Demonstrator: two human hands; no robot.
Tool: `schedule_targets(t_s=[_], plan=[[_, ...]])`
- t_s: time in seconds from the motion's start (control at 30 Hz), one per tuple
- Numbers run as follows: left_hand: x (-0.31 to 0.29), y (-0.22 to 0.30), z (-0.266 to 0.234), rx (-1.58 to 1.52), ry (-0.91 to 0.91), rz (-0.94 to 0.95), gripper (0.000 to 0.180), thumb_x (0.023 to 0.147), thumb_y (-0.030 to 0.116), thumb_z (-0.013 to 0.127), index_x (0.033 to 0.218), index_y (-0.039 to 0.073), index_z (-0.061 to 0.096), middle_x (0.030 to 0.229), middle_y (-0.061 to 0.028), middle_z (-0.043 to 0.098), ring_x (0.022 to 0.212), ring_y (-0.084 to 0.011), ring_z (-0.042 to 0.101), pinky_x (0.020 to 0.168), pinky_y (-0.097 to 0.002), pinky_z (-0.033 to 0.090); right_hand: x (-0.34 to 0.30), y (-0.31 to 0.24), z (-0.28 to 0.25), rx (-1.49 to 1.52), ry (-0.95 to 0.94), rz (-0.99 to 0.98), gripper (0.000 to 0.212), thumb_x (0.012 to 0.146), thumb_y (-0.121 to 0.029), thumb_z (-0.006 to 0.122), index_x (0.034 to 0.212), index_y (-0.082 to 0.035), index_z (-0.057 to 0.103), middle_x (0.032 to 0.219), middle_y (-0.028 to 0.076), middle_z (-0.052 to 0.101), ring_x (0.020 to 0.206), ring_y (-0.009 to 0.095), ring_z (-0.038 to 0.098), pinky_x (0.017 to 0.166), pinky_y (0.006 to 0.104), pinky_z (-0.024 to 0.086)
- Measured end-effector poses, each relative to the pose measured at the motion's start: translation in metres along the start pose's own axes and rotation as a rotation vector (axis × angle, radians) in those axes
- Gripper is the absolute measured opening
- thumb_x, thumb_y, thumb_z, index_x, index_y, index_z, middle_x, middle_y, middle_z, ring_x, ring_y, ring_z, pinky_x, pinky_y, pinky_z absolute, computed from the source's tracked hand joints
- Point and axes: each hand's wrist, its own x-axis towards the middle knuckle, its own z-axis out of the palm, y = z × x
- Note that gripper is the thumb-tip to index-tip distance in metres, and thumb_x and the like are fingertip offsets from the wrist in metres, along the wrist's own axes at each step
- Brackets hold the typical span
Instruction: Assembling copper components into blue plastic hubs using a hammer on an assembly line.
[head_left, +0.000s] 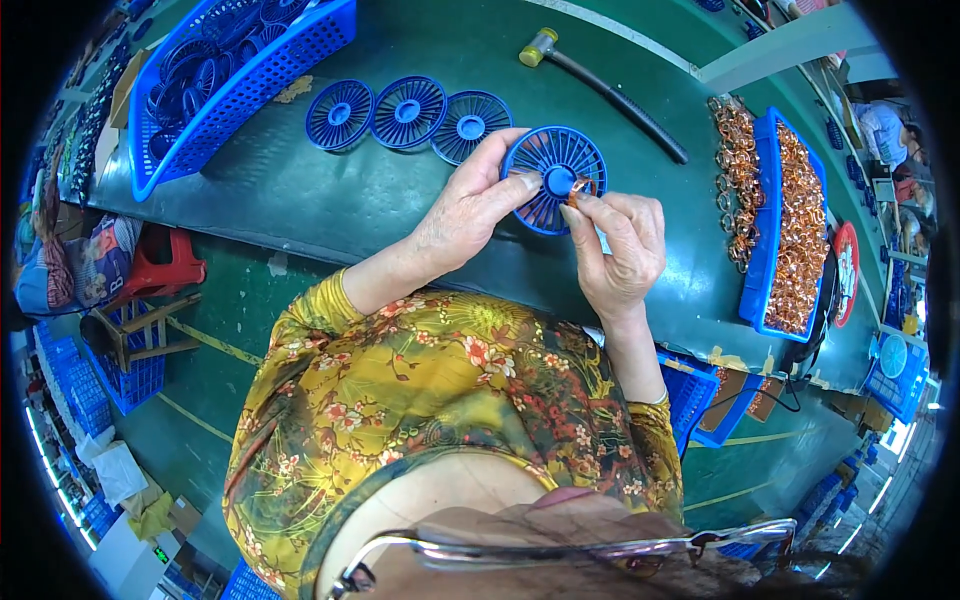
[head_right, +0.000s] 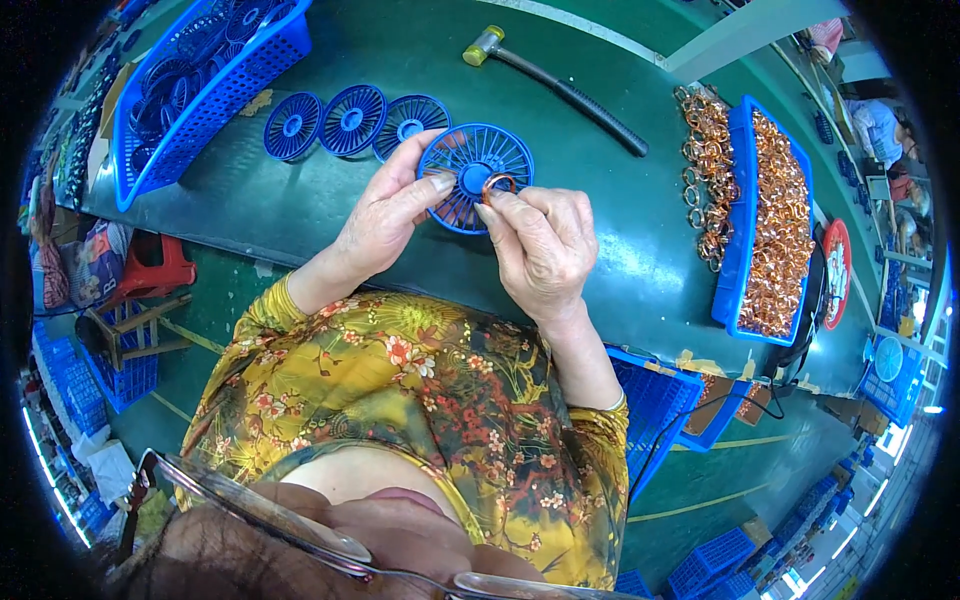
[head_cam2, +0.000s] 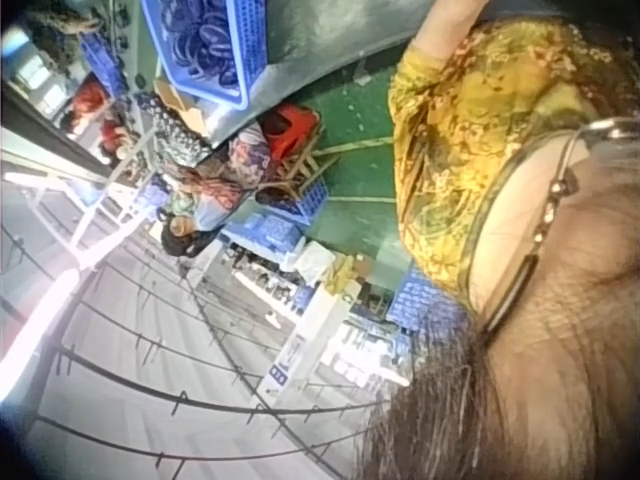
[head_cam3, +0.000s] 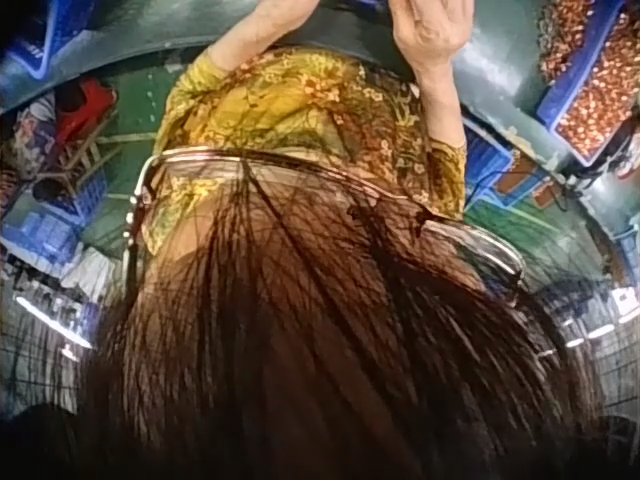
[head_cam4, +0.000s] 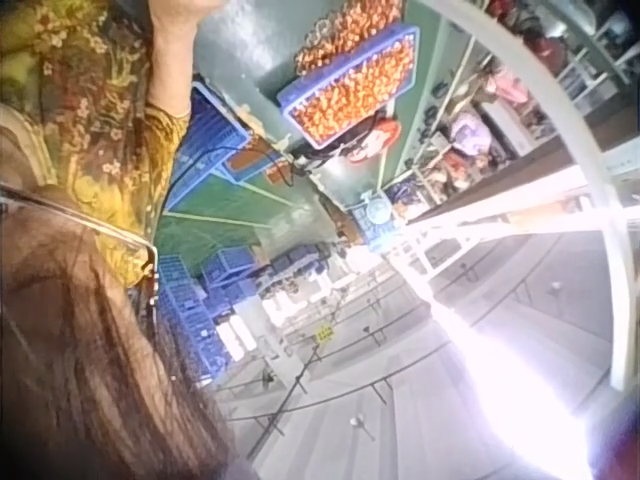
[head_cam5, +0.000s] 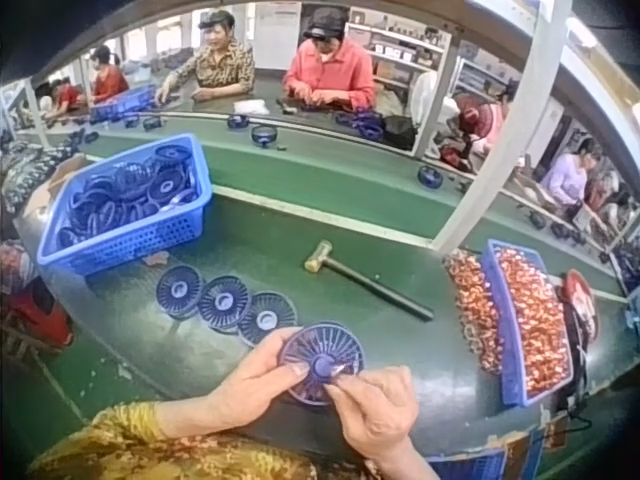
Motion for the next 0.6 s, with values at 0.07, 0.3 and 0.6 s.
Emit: schedule_targets(t_s=[0.07, 0.3, 0.6], plan=[[0.001, -0.001, -0.001, 0.002, -0.002, 0.008, 0.039, 0.095, 0.013, 0.05, 0.13, -0.001, 0.04, 0.112, -0.0056, 0.055, 0.102, -0.009, 0.053, 0.089, -0.0258, 0.045, 0.002, 0.0, -0.001, 0.011, 0.021, -0.017, 0.022, 0.065, -0.003, 0.079, 0.083, -0.008, 0.068, 0.077, 0.004, 0.062, 0.071, 0.021, 0.058, 0.062, 0.0315, 0.046], [0.001, -0.001, 0.002, 0.176, -0.017, 0.094, 0.046, 0.096, 0.01, 0.05, 0.138, 0.001, 0.034, 0.118, -0.0064, 0.054, 0.105, -0.0105, 0.052, 0.092, -0.0271, 0.043, 0.007, 0.001, 0.001, -0.049, -0.04, -0.133, 0.022, 0.066, -0.003, 0.077, 0.084, -0.007, 0.064, 0.081, 0.004, 0.062, 0.073, 0.022, 0.059, 0.063, 0.0324, 0.049], [-0.003, -0.003, 0.002, 0.485, 0.057, 0.153, 0.046, 0.095, 0.007, 0.05, 0.137, 0.001, 0.033, 0.121, -0.0078, 0.051, 0.11, -0.0132, 0.05, 0.097, -0.0292, 0.041, 0.011, -0.004, 0.01, -0.14, -0.293, -0.037, 0.022, 0.075, -0.006, 0.069, 0.096, -0.007, 0.062, 0.091, 0.006, 0.06, 0.08, 0.024, 0.058, 0.066, 0.0341, 0.049]])
